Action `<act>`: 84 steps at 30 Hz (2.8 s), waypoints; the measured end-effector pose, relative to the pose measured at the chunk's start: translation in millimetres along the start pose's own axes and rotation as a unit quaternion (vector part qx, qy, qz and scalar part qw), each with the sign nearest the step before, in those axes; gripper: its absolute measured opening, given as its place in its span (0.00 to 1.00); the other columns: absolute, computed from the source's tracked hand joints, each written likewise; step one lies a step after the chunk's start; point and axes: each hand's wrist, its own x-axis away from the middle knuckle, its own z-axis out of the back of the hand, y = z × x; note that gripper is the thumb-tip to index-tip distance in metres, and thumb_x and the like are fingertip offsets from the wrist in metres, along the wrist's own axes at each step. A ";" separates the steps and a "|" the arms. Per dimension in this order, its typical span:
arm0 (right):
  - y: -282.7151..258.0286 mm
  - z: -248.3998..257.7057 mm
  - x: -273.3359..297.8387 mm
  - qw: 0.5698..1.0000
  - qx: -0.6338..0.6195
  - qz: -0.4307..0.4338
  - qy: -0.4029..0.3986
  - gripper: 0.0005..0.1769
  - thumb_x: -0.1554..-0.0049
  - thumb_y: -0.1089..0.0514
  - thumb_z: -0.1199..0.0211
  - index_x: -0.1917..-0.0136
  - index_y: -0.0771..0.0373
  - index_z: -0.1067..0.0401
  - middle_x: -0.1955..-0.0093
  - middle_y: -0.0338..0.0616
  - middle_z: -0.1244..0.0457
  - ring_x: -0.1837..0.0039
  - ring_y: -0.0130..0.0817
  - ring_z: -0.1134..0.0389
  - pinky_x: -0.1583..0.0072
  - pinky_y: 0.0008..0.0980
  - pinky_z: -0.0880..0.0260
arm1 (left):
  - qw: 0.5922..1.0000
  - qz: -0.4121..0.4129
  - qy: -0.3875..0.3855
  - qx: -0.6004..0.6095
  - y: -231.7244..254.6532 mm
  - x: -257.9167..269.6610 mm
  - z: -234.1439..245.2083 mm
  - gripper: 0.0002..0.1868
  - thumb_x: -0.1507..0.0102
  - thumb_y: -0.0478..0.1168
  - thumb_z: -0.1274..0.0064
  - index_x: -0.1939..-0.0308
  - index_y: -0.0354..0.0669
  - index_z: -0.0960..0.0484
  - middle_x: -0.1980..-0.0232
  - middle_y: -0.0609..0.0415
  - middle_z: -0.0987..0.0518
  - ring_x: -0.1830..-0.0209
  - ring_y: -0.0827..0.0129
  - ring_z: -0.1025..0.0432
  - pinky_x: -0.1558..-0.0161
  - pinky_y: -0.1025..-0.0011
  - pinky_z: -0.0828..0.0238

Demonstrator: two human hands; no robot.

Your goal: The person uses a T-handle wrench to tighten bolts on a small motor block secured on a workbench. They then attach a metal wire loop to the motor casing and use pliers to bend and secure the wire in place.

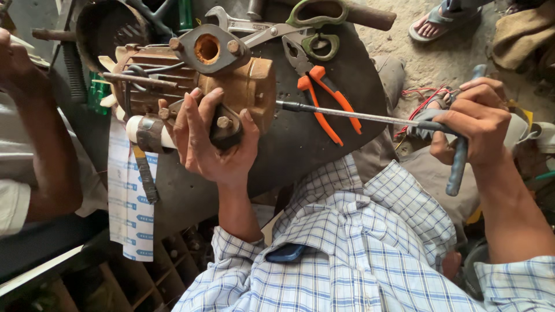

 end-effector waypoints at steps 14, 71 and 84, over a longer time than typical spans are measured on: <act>-34.4 6.6 2.9 1.000 0.008 0.022 -0.020 0.11 0.45 0.52 0.35 0.58 0.61 0.22 0.62 0.43 0.35 0.51 0.45 0.32 0.40 0.41 0.31 | 0.999 -0.038 0.004 0.014 -7.6 -7.1 6.1 0.31 0.34 0.43 0.36 0.30 0.37 0.30 0.44 0.54 0.15 0.36 0.61 0.26 0.24 0.55 0.42; -78.6 63.1 29.9 0.992 0.085 -0.091 -0.001 0.11 0.33 0.51 0.29 0.44 0.58 0.20 0.51 0.38 0.30 0.41 0.34 0.29 0.28 0.38 0.40 | 0.434 0.425 -0.122 0.785 57.6 65.9 -67.5 0.26 0.23 0.40 0.54 0.22 0.36 0.37 0.43 0.42 0.19 0.42 0.57 0.22 0.45 0.59 0.19; -65.1 46.2 26.2 0.993 0.073 -0.088 0.009 0.09 0.30 0.50 0.31 0.43 0.57 0.21 0.50 0.37 0.31 0.40 0.34 0.29 0.26 0.38 0.40 | 0.452 0.410 -0.123 0.783 55.1 62.3 -78.0 0.27 0.24 0.42 0.53 0.23 0.40 0.39 0.44 0.42 0.19 0.42 0.53 0.22 0.41 0.55 0.19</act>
